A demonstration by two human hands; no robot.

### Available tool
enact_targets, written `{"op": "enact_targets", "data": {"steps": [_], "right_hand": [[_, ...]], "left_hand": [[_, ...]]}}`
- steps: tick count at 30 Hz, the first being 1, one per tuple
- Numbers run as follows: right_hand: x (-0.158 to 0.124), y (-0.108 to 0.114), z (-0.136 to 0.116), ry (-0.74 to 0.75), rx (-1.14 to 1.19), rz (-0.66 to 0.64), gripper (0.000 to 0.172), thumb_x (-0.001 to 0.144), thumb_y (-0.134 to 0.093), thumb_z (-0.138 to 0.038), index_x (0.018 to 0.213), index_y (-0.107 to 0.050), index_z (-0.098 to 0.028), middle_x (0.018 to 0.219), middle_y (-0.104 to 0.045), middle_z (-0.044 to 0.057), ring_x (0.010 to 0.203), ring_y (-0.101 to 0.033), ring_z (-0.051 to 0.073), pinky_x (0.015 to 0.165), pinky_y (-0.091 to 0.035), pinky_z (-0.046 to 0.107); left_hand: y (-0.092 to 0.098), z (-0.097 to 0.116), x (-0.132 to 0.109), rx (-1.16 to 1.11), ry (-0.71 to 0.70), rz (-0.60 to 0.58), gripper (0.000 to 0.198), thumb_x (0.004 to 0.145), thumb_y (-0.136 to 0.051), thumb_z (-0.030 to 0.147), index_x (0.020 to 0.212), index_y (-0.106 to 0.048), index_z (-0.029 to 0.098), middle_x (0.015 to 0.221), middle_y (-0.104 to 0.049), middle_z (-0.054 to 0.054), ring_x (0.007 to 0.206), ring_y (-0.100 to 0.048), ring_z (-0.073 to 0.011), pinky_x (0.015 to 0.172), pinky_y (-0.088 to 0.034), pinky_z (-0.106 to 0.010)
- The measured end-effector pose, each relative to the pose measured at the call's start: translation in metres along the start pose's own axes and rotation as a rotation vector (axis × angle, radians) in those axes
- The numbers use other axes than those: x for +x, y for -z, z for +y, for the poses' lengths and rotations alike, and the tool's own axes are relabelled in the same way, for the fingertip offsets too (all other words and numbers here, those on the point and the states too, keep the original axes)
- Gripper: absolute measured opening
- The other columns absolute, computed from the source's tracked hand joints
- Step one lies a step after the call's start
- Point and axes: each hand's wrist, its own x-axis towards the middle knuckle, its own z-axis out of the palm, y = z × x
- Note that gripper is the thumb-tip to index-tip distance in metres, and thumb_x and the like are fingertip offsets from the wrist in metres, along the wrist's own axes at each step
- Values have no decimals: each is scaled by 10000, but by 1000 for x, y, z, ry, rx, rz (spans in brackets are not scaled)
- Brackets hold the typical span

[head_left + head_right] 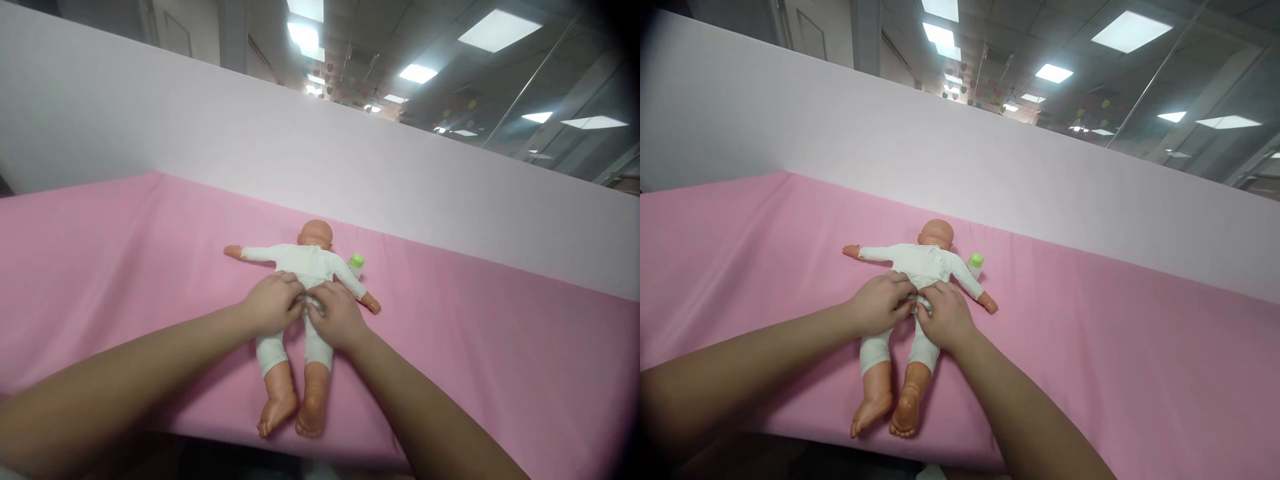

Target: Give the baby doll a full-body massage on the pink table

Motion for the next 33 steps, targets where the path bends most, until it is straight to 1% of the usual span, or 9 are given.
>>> {"op": "enact_targets", "data": {"steps": [6, 9, 13, 18, 21, 26, 29, 31, 33], "right_hand": [[2, 3, 2, 8, 36, -39, 112, 897, -639, -230, 983, -711, -237, 942, -692, 24, 910, -620, 206, 845, -480, 357], [1, 3, 3, 46, 52, 15, 78, 897, -627, -211, 913, -701, -226, 886, -688, 21, 874, -618, 197, 830, -478, 348], [0, 3, 2, 63, 45, 123, 118, 904, -614, -217, 975, -709, -219, 956, -699, 56, 967, -618, 231, 920, -474, 383], [0, 5, 1, 31, 28, -21, 165, 914, -635, -263, 1051, -726, -249, 1008, -707, 45, 990, -621, 239, 945, -478, 413], [0, 8, 0, 30, 65, -42, 165, 911, -636, -250, 1051, -724, -248, 999, -709, 34, 972, -628, 221, 907, -495, 389], [-1, 9, -1, 90, 85, 63, 128, 906, -619, -228, 994, -713, -228, 947, -706, 45, 952, -626, 225, 908, -495, 389], [-2, 6, 0, 77, 61, 142, 186, 903, -628, -244, 1070, -705, -215, 1006, -707, 62, 1027, -612, 246, 959, -486, 411], [-1, 5, 0, 63, 64, 99, 254, 910, -642, -273, 1152, -698, -225, 1085, -704, 65, 1082, -605, 251, 990, -482, 421], [-1, 5, 0, 42, 79, 14, 273, 921, -646, -305, 1182, -701, -248, 1121, -702, 58, 1091, -612, 248, 998, -487, 429]], "left_hand": [[2, -1, 0, -35, -8, -23, 182, 902, -579, 293, 965, -730, 214, 872, -658, -56, 867, -636, -245, 813, -483, -385], [6, 0, -1, -55, -29, 24, 179, 910, -562, 275, 918, -725, 202, 845, -649, -54, 831, -624, -232, 785, -477, -373], [8, 1, -1, -27, -44, 105, 190, 899, -557, 253, 962, -722, 185, 894, -656, -72, 857, -617, -243, 801, -474, -389], [1, -2, 1, -33, -24, -8, 193, 877, -591, 258, 998, -732, 206, 907, -675, -69, 887, -642, -252, 820, -491, -391], [1, -3, 1, -39, -26, -12, 185, 895, -576, 266, 961, -738, 210, 888, -683, -58, 873, -649, -242, 806, -489, -381], [8, -1, -2, -36, -73, 60, 200, 917, -544, 266, 878, -728, 197, 830, -671, -47, 811, -624, -221, 745, -468, -364], [11, 0, -1, -7, -74, 152, 188, 904, -555, 261, 893, -722, 176, 871, -667, -71, 854, -617, -238, 789, -473, -384], [10, 0, -1, 3, -51, 129, 190, 896, -564, 262, 939, -728, 177, 915, -673, -80, 886, -625, -251, 808, -478, -395], [8, -1, 0, -3, -29, 43, 205, 894, -565, 259, 984, -735, 188, 929, -682, -76, 888, -639, -252, 804, -485, -394]]}}
